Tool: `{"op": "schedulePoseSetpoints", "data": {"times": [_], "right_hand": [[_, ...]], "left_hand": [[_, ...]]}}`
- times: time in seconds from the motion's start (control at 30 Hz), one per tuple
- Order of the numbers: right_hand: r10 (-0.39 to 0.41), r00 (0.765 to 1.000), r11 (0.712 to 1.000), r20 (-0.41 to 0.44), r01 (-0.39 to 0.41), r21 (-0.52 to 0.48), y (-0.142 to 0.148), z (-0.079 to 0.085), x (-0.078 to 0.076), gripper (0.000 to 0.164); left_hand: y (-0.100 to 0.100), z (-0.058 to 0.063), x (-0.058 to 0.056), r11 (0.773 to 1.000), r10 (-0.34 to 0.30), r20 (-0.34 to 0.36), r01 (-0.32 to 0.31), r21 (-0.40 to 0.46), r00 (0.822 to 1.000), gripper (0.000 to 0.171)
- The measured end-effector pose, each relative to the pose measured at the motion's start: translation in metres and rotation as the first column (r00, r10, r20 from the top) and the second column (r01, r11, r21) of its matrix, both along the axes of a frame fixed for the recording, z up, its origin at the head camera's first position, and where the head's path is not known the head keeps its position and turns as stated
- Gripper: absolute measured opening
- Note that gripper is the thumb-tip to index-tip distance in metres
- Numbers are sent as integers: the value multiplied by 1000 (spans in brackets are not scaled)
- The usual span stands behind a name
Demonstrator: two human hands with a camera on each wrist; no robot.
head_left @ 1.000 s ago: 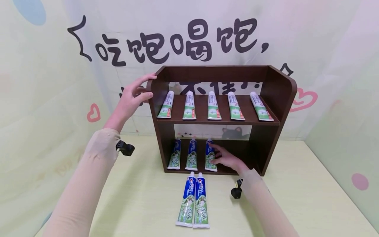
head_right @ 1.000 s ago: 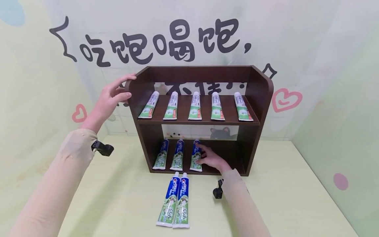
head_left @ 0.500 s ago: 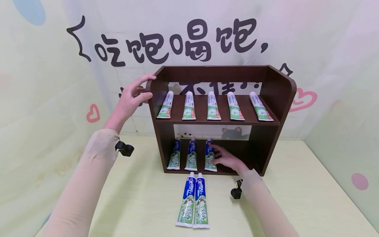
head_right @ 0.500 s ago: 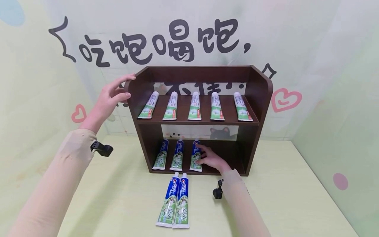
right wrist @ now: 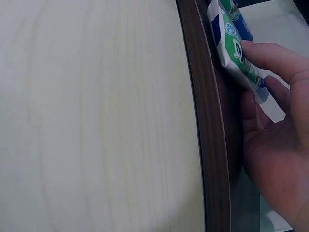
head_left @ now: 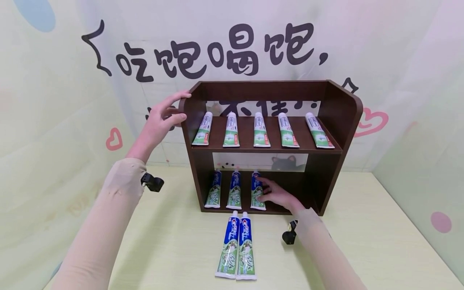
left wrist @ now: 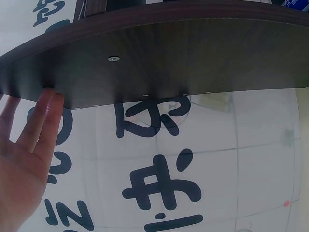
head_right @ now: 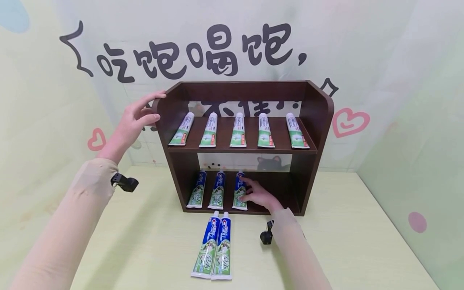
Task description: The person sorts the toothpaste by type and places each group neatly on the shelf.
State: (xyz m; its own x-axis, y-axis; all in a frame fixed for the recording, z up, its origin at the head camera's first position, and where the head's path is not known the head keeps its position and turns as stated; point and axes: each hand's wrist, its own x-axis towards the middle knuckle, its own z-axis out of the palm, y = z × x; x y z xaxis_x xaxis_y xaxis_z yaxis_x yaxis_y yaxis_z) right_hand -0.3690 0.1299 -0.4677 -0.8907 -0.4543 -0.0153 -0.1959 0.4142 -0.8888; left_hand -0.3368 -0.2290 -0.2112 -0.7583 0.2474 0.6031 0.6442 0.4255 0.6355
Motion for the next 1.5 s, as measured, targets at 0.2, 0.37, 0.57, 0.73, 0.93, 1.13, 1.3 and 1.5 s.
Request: {"op": "schedulePoseSetpoints", "data": {"times": [0.2,0.37,0.57,0.73,0.93,1.13,1.3,1.5], "right_hand": [[-17,1000,1000,-14,17,-6,-1,1,1,76],[-49,999,999,-23,49,-17,-3,1,2,74],[-115,991,993,-70,116,4,-4,4,6,71],[-159,980,987,-120,159,-10,-6,12,15,68],[-186,960,983,-208,181,-42,-9,20,30,63],[-173,951,984,-257,154,-93,-11,24,45,64],[-188,943,979,-274,160,-122,-13,30,58,62],[-188,934,978,-305,147,-150,-15,35,70,60]], "left_hand": [[2,0,-1,1000,-7,0,7,4,1000,45],[2,1,-1,1000,-2,-6,2,10,1000,45],[1,0,-1,1000,-6,-7,6,2,1000,45],[0,0,0,1000,2,-9,-2,-2,1000,44],[0,0,-1,1000,-3,-7,3,2,1000,44],[-1,-1,-1,1000,-5,-11,5,-1,1000,45],[-1,0,-2,1000,-11,-15,11,7,1000,45],[0,-1,-2,1000,-10,-10,10,5,1000,45]]}}
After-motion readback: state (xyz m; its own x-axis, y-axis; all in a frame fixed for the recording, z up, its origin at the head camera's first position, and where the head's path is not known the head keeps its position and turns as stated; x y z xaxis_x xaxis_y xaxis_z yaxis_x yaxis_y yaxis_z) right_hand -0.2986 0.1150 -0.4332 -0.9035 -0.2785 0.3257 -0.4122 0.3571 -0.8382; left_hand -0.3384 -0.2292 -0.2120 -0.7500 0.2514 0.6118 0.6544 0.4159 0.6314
